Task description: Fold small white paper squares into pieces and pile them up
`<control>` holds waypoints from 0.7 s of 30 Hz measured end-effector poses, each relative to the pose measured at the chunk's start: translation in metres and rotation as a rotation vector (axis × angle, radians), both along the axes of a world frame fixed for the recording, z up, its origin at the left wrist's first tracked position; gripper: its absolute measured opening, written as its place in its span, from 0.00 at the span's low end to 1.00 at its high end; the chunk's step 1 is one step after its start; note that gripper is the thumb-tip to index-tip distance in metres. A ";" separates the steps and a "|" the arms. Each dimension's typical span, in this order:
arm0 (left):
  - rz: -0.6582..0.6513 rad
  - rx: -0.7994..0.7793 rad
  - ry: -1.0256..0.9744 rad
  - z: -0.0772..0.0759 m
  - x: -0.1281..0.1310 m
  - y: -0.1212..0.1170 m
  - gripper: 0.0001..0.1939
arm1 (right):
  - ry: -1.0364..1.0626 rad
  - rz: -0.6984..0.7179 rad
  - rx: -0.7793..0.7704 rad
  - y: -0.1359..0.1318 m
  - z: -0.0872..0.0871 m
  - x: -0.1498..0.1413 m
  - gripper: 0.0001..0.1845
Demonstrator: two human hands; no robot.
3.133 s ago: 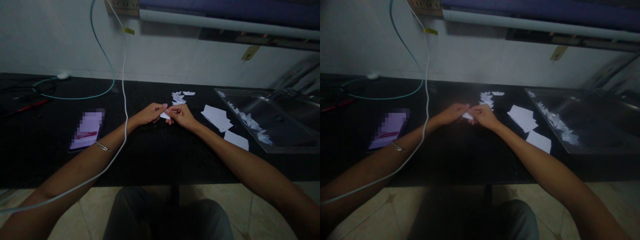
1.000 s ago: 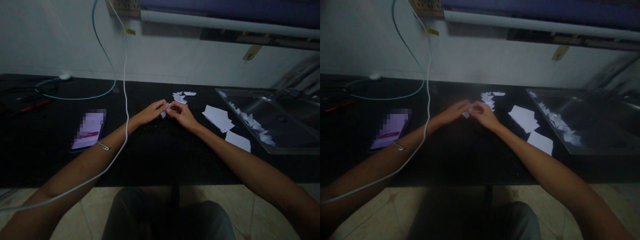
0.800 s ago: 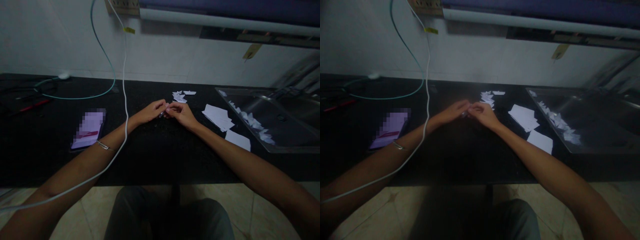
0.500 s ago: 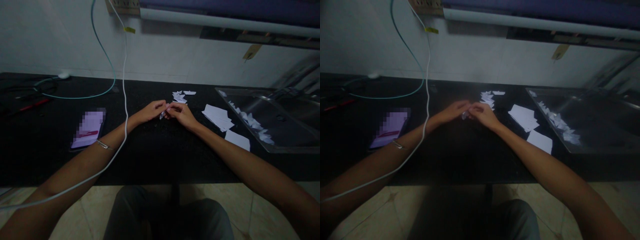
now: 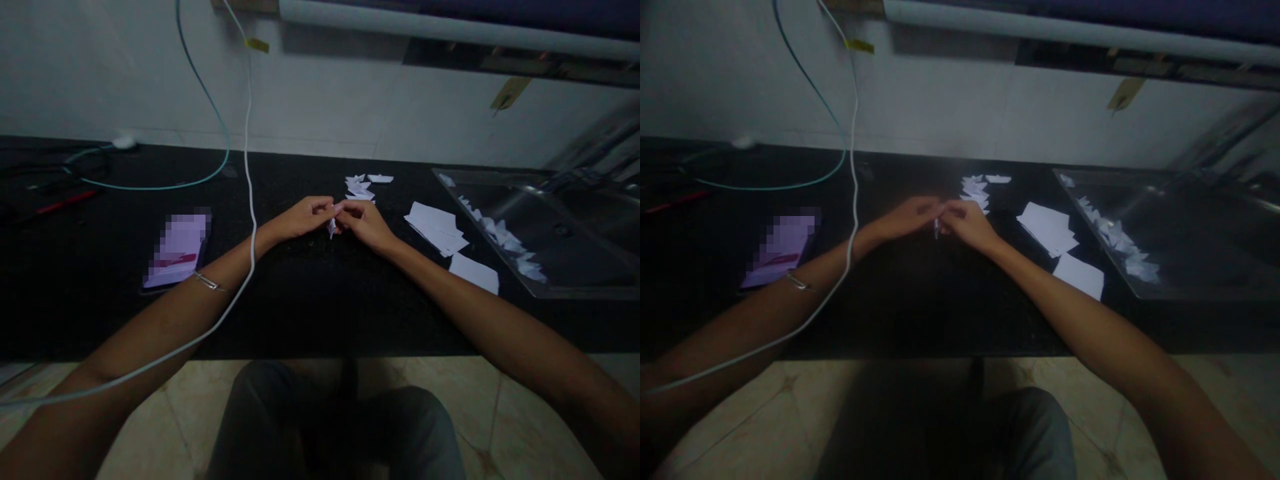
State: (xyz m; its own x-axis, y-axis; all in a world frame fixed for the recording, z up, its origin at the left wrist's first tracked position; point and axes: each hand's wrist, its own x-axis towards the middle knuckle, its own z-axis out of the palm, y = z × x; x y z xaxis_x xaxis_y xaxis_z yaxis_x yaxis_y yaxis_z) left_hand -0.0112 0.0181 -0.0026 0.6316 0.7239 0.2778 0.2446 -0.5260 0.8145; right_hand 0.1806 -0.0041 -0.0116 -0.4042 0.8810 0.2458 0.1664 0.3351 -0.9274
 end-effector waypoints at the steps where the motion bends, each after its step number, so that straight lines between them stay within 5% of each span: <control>1: 0.007 0.008 0.013 0.000 0.000 0.000 0.23 | -0.002 -0.005 0.002 0.001 -0.001 0.000 0.18; 14: 0.087 0.067 0.065 0.002 0.001 0.000 0.17 | 0.073 -0.107 -0.081 -0.003 -0.004 -0.007 0.01; 21: 0.114 0.071 0.039 0.001 0.003 -0.001 0.15 | 0.079 -0.133 -0.146 -0.007 0.000 -0.009 0.01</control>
